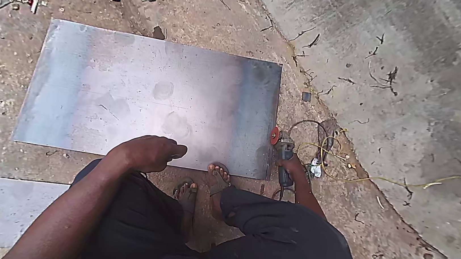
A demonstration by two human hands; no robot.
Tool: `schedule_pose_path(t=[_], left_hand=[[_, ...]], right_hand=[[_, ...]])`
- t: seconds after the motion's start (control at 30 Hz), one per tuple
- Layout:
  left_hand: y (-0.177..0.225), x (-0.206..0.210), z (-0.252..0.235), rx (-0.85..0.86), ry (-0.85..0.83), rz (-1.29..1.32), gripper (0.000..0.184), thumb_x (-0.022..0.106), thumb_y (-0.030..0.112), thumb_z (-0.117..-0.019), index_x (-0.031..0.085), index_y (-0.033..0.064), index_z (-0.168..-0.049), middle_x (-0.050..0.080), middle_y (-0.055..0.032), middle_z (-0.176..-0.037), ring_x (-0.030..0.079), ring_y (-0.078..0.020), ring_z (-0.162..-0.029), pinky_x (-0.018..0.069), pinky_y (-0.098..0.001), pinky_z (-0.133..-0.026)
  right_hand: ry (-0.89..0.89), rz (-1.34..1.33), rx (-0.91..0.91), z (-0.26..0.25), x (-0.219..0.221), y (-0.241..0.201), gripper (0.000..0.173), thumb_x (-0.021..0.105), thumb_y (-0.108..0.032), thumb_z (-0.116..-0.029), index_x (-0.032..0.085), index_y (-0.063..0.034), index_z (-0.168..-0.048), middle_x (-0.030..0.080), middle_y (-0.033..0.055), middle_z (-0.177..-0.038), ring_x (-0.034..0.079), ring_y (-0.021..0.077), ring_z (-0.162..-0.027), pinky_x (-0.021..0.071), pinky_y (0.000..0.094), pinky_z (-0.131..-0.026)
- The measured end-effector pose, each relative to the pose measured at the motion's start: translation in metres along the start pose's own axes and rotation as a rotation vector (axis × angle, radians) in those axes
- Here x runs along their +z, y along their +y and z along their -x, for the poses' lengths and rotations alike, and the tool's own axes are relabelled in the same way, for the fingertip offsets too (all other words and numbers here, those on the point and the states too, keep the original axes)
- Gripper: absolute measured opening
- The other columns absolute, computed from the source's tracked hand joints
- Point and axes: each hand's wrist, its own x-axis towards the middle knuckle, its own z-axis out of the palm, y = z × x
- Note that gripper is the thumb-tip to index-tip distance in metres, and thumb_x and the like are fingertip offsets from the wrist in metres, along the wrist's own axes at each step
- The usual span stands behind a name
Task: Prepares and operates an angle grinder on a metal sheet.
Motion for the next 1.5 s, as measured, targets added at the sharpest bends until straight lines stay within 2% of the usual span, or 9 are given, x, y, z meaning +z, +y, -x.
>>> schedule_pose_path(t=[0.6,0.97,1.13,1.5], left_hand=[[0.003,-0.001,-0.002,-0.011,-0.012,-0.004,0.012,0.060,0.012,-0.0963,0.064,0.0231,-0.100,0.062,0.0008,-0.088,0.063,-0.0181,-0.078,0.0542,-0.0451,-0.068],[0.003,-0.001,-0.003,-0.009,-0.020,-0.024,0.012,0.060,0.012,-0.0965,0.064,0.0228,-0.101,0.063,0.0004,-0.089,0.064,-0.0188,-0.079,0.0550,-0.0460,-0.069],[0.001,0.001,-0.004,0.001,-0.003,-0.014,0.012,0.062,0.012,-0.0956,0.064,0.0232,-0.098,0.063,0.0013,-0.087,0.064,-0.0179,-0.076,0.0548,-0.0450,-0.067],[0.000,0.001,-0.004,-0.007,-0.021,-0.023,0.010,0.059,0.015,-0.0981,0.064,0.0237,-0.100,0.062,0.0007,-0.088,0.064,-0.0183,-0.079,0.0545,-0.0455,-0.068]], right_hand=[[0.017,0.008,-0.015,-0.007,-0.001,-0.002,0.093,0.089,-0.010,-0.0625,0.046,-0.0038,-0.144,0.064,0.0257,-0.124,0.065,0.0395,-0.111,0.0539,0.0617,-0.092],[0.014,0.044,-0.002,-0.007,-0.001,-0.002,0.091,0.089,-0.013,-0.0651,0.046,-0.0039,-0.145,0.064,0.0255,-0.125,0.064,0.0392,-0.112,0.0535,0.0610,-0.093],[0.012,-0.002,0.001,-0.008,0.001,0.001,0.096,0.089,-0.009,-0.0600,0.045,-0.0056,-0.145,0.064,0.0244,-0.124,0.066,0.0377,-0.110,0.0551,0.0602,-0.090],[0.008,0.026,-0.001,-0.011,0.000,0.000,0.095,0.089,-0.011,-0.0625,0.045,-0.0055,-0.145,0.064,0.0252,-0.125,0.065,0.0389,-0.112,0.0546,0.0605,-0.091]])
